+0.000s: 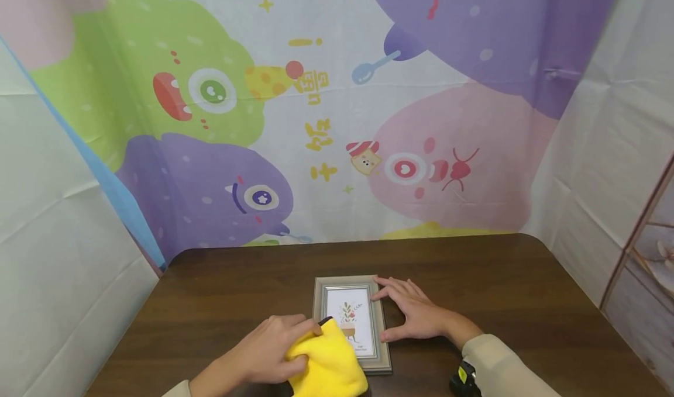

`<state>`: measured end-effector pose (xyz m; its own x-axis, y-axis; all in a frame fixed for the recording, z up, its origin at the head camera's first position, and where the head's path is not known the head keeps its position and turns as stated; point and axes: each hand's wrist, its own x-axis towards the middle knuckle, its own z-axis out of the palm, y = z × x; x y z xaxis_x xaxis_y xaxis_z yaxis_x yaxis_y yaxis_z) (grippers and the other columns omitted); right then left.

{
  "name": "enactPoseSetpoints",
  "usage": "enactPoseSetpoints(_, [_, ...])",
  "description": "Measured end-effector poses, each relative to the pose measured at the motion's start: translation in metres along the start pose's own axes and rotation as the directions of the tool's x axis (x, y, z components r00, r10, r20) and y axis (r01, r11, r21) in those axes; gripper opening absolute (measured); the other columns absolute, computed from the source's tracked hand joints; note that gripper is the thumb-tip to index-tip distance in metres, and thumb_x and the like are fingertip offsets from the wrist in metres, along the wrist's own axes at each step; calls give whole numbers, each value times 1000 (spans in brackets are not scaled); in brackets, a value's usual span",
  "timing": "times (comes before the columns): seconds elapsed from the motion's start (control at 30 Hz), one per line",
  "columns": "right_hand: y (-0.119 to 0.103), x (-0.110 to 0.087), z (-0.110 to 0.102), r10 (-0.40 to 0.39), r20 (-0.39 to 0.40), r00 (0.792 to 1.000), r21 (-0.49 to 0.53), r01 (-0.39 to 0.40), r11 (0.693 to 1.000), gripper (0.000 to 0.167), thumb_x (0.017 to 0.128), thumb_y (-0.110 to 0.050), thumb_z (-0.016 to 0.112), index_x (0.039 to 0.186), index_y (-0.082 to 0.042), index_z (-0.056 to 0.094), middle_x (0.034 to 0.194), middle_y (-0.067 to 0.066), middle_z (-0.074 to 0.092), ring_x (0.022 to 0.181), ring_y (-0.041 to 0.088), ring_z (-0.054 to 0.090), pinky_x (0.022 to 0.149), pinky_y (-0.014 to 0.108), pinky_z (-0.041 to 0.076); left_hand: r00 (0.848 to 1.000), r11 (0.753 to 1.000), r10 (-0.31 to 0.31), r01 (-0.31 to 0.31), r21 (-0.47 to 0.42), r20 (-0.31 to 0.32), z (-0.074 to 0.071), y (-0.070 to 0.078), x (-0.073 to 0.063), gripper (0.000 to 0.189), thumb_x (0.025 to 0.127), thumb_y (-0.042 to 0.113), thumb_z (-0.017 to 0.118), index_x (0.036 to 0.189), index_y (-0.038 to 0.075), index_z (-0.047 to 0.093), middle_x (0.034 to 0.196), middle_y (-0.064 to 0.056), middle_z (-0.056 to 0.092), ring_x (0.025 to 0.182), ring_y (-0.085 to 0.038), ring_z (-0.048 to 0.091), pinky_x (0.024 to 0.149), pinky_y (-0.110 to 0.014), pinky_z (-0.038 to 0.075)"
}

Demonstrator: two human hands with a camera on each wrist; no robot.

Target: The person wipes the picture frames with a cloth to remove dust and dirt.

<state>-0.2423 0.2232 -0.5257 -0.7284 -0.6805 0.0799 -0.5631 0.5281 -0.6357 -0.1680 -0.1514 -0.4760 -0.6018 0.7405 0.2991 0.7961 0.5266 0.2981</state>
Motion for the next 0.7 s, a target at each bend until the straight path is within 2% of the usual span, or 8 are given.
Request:
enactPoseSetpoints(0.13, [0, 0, 0, -7, -1, 1000, 13, 7, 1000, 72, 93, -45, 91, 153, -26, 58, 186, 18, 29, 167, 59, 26, 124, 94, 3, 998, 1000, -18, 18, -3, -58, -8, -7, 3, 33, 87, 22, 70, 119, 17, 72, 85, 7, 65, 65, 8, 34, 59, -8, 31])
enactPoseSetpoints(0.33, [-1, 0, 0, -9, -1, 1000, 19, 9, 1000, 71, 93, -46, 90, 153, -26, 58, 186, 18, 29, 167, 59, 25, 124, 93, 3, 992, 995, -96, 94, -20, -84, -19, -21, 6, 31, 88, 21, 68, 119, 17, 71, 89, 4, 70, 65, 6, 40, 60, -13, 38])
enactPoseSetpoints(0.53, [1, 0, 0, -8, -6, 1000, 10, 8, 1000, 71, 93, -46, 91, 152, -26, 58, 185, 17, 30, 167, 59, 26, 124, 93, 4, 985, 992, -121, 123, 11, -122, -23, -37, 14, 32, 87, 20, 68, 119, 16, 71, 84, 6, 65, 64, 5, 37, 60, -16, 34])
enactPoseSetpoints(0.7, [2, 0, 1, 3, -3, 1000, 7, -3, 1000, 71, 93, -47, 90, 152, -27, 57, 185, 17, 30, 168, 59, 26, 124, 93, 3, 974, 983, -184, 181, -31, -135, -23, -48, 24, 31, 88, 20, 66, 118, 13, 71, 81, 7, 62, 63, 4, 38, 60, -17, 36])
